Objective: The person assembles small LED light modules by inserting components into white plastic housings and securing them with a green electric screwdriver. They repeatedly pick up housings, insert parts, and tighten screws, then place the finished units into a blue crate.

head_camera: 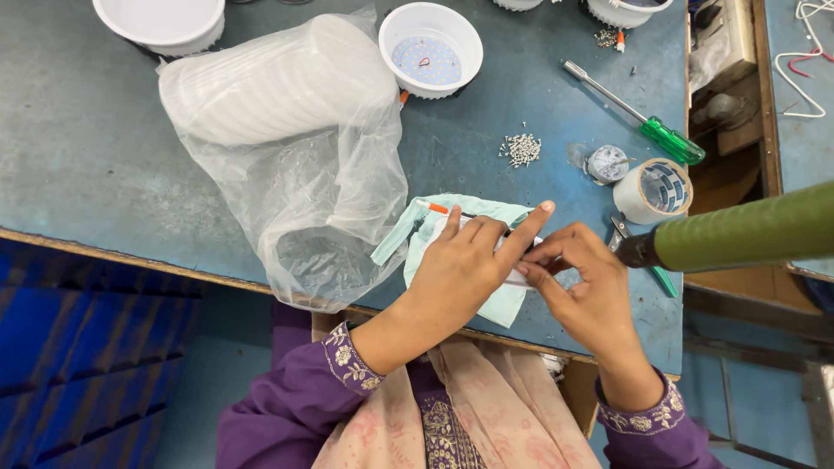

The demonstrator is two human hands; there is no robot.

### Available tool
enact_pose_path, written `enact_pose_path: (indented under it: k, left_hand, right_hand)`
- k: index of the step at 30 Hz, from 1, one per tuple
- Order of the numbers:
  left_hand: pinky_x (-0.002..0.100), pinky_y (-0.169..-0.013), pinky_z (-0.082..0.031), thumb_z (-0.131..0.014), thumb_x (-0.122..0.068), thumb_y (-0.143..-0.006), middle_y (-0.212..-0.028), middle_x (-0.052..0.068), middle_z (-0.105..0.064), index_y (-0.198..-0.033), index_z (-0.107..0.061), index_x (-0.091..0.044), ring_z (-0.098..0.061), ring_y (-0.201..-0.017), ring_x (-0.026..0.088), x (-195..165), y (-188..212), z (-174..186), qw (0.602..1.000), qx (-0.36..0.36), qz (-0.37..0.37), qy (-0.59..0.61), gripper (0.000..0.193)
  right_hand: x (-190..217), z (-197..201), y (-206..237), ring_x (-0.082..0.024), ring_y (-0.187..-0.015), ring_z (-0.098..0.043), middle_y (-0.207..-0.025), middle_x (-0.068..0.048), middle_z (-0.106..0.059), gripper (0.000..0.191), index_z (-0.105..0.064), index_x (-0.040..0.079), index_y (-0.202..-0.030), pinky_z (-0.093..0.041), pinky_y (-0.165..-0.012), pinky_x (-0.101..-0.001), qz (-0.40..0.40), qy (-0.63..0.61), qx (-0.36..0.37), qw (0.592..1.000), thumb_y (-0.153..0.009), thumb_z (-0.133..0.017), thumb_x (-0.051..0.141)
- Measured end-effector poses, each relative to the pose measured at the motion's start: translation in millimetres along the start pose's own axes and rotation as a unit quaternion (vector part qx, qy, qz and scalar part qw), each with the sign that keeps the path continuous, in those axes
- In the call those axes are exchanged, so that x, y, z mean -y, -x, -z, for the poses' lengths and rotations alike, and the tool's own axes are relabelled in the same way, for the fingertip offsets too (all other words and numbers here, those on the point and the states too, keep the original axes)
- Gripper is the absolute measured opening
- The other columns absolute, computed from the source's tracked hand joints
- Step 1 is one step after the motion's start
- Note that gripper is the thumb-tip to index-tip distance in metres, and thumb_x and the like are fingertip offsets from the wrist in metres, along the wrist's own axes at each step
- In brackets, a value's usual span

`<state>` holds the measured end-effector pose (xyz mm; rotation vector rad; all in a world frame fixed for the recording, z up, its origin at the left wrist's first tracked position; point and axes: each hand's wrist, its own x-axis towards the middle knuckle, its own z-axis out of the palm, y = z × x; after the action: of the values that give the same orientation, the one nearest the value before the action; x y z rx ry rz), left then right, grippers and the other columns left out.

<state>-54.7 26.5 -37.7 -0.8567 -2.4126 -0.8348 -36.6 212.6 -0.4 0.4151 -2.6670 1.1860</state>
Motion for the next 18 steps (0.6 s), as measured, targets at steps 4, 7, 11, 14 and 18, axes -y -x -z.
enact_pose_path:
  k: [4, 7, 11, 14, 18]
  left_hand:
    - [0.062, -0.102, -0.051, -0.068, -0.017, -0.091, -0.093, 0.006, -0.060, -0.161, -0.032, -0.015, -0.065, -0.089, 0.026, 1.2, 0.8, -1.3, 1.000, -0.003, 0.002, 0.008, 0.079]
    - [0.061, -0.104, -0.051, -0.068, -0.015, -0.092, -0.093, 0.006, -0.060, -0.162, -0.032, -0.016, -0.065, -0.089, 0.025, 2.3, 1.0, -1.2, 1.000, -0.010, 0.001, 0.001, 0.079]
    - [0.061, -0.103, -0.051, -0.068, -0.015, -0.091, -0.092, 0.006, -0.060, -0.162, -0.031, -0.015, -0.065, -0.088, 0.025, 2.3, 0.7, -0.8, 1.000, -0.003, 0.005, 0.006, 0.080]
    - [0.061, -0.103, -0.051, -0.068, -0.014, -0.091, -0.093, 0.006, -0.060, -0.162, -0.031, -0.015, -0.065, -0.089, 0.025, 2.7, 0.3, 0.1, 1.000, -0.005, 0.006, 0.009, 0.080]
    - [0.061, -0.102, -0.051, -0.067, -0.013, -0.090, -0.094, 0.005, -0.061, -0.162, -0.031, -0.015, -0.065, -0.090, 0.026, 3.4, 1.5, 1.4, 1.000, -0.015, 0.006, 0.018, 0.081]
  right_hand:
    - [-2.5, 0.3, -2.7, -0.015, -0.080, -0.067, -0.093, -0.007, -0.068, 0.012, -0.074, 0.002, -0.092, -0.056, -0.070, -0.0268, -0.006, -0.028, 0.021, 0.999, -0.081, -0.079, 0.001]
    - [-2.5, 1.0, -3.3, -0.014, -0.078, -0.067, -0.092, -0.007, -0.068, 0.011, -0.074, 0.001, -0.093, -0.055, -0.069, -0.0267, 0.000, -0.036, 0.033, 0.999, -0.083, -0.077, -0.001]
    - [-0.6, 0.5, -2.2, -0.014, -0.080, -0.068, -0.094, -0.007, -0.068, 0.012, -0.074, 0.001, -0.095, -0.055, -0.070, -0.0267, 0.014, -0.020, 0.025, 0.999, -0.084, -0.076, -0.002]
    - [-0.1, -1.0, -1.6, -0.014, -0.081, -0.068, -0.095, -0.008, -0.068, 0.013, -0.073, 0.000, -0.096, -0.056, -0.071, -0.0263, 0.028, -0.022, 0.010, 0.999, -0.084, -0.075, -0.003]
    - [-1.9, -4.9, 0.6, -0.014, -0.081, -0.068, -0.097, -0.008, -0.069, 0.019, -0.073, 0.000, -0.099, -0.055, -0.070, -0.0256, 0.053, -0.040, -0.007, 0.998, -0.082, -0.076, -0.005]
